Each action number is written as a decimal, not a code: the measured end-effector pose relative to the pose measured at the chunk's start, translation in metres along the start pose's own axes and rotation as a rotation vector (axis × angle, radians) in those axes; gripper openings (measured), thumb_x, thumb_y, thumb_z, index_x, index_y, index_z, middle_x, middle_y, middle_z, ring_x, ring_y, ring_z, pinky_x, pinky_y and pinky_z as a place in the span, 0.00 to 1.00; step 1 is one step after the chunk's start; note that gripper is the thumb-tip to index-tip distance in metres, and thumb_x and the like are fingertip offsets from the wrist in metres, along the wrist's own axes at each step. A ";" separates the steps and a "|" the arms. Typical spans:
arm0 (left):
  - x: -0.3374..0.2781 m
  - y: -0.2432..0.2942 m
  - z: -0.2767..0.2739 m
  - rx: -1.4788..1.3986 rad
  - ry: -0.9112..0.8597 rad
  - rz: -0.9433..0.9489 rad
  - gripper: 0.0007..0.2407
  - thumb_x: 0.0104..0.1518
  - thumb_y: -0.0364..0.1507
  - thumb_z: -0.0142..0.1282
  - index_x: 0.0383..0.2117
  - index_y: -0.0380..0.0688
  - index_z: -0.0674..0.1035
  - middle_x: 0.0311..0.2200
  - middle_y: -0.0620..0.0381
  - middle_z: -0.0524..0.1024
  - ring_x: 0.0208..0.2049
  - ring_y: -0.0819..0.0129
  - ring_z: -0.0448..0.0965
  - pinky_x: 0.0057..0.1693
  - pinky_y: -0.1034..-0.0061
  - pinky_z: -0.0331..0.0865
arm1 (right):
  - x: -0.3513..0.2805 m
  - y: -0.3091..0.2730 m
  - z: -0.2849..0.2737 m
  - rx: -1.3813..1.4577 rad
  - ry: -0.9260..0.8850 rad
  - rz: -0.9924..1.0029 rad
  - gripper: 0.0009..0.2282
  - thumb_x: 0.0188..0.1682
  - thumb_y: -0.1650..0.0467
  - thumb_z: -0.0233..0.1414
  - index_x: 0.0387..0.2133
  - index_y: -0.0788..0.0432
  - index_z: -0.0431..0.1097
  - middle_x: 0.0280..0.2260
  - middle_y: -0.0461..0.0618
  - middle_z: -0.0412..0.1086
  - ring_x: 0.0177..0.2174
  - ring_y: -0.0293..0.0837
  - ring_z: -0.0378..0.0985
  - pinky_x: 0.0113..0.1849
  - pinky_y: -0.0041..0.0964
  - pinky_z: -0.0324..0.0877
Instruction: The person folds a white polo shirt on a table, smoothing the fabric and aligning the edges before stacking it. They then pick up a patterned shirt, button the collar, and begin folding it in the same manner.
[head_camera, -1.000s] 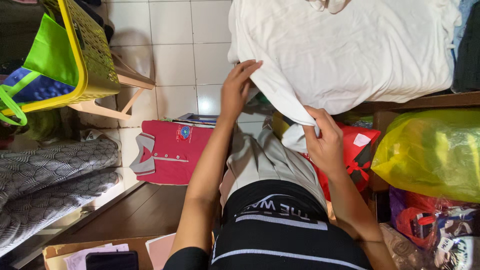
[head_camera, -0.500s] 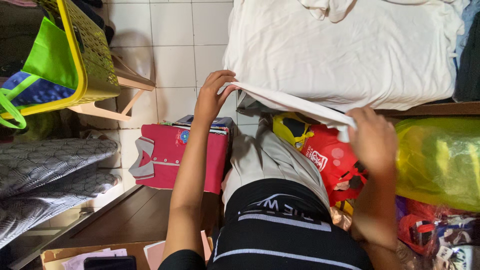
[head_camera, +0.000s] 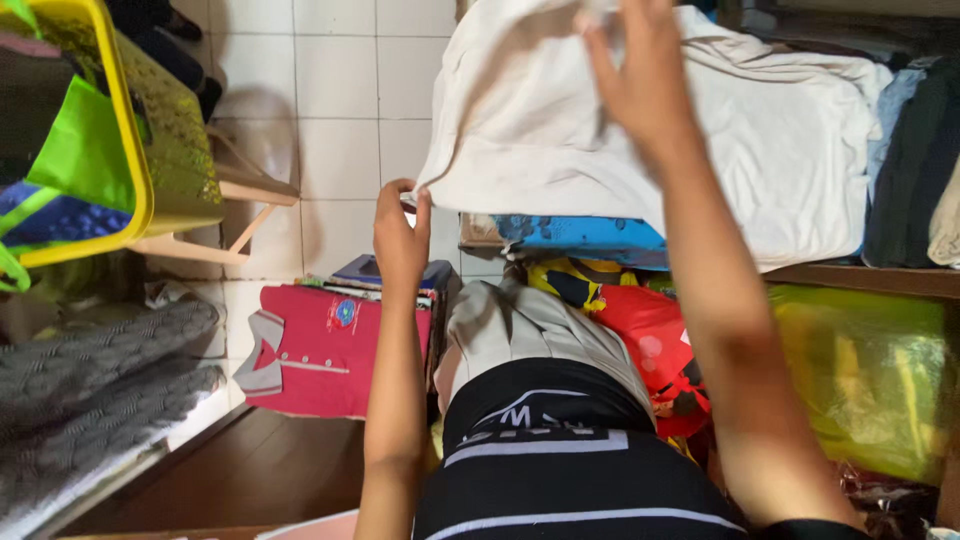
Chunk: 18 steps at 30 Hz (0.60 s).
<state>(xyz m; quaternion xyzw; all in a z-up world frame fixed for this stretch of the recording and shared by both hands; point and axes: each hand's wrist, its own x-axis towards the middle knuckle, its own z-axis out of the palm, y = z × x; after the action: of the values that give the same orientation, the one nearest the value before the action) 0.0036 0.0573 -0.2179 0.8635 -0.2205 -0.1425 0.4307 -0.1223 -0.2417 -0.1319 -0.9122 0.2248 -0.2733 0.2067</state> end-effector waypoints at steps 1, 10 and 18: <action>-0.002 0.001 0.005 0.061 0.059 0.124 0.12 0.64 0.29 0.57 0.49 0.36 0.75 0.48 0.44 0.75 0.45 0.52 0.76 0.52 0.60 0.70 | -0.013 -0.001 0.002 0.009 0.018 -0.077 0.16 0.62 0.71 0.55 0.60 0.65 0.64 0.59 0.65 0.64 0.59 0.66 0.65 0.59 0.54 0.61; -0.014 0.070 0.088 0.218 -0.326 0.716 0.20 0.58 0.22 0.53 0.60 0.43 0.74 0.68 0.50 0.63 0.70 0.49 0.58 0.71 0.47 0.48 | -0.216 0.016 -0.038 -0.002 0.255 0.404 0.22 0.46 0.73 0.65 0.54 0.60 0.68 0.54 0.59 0.62 0.57 0.59 0.65 0.59 0.48 0.62; 0.032 0.108 0.137 0.181 -0.590 0.838 0.21 0.64 0.38 0.55 0.62 0.47 0.72 0.67 0.51 0.65 0.70 0.58 0.60 0.71 0.54 0.49 | -0.320 0.089 -0.026 -0.108 0.374 0.652 0.27 0.39 0.78 0.61 0.54 0.64 0.60 0.50 0.65 0.56 0.54 0.64 0.60 0.57 0.53 0.57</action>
<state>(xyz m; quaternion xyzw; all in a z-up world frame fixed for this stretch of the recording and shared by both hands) -0.0565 -0.1094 -0.2129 0.6578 -0.6708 -0.1757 0.2940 -0.4038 -0.1530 -0.2863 -0.7369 0.5509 -0.3426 0.1898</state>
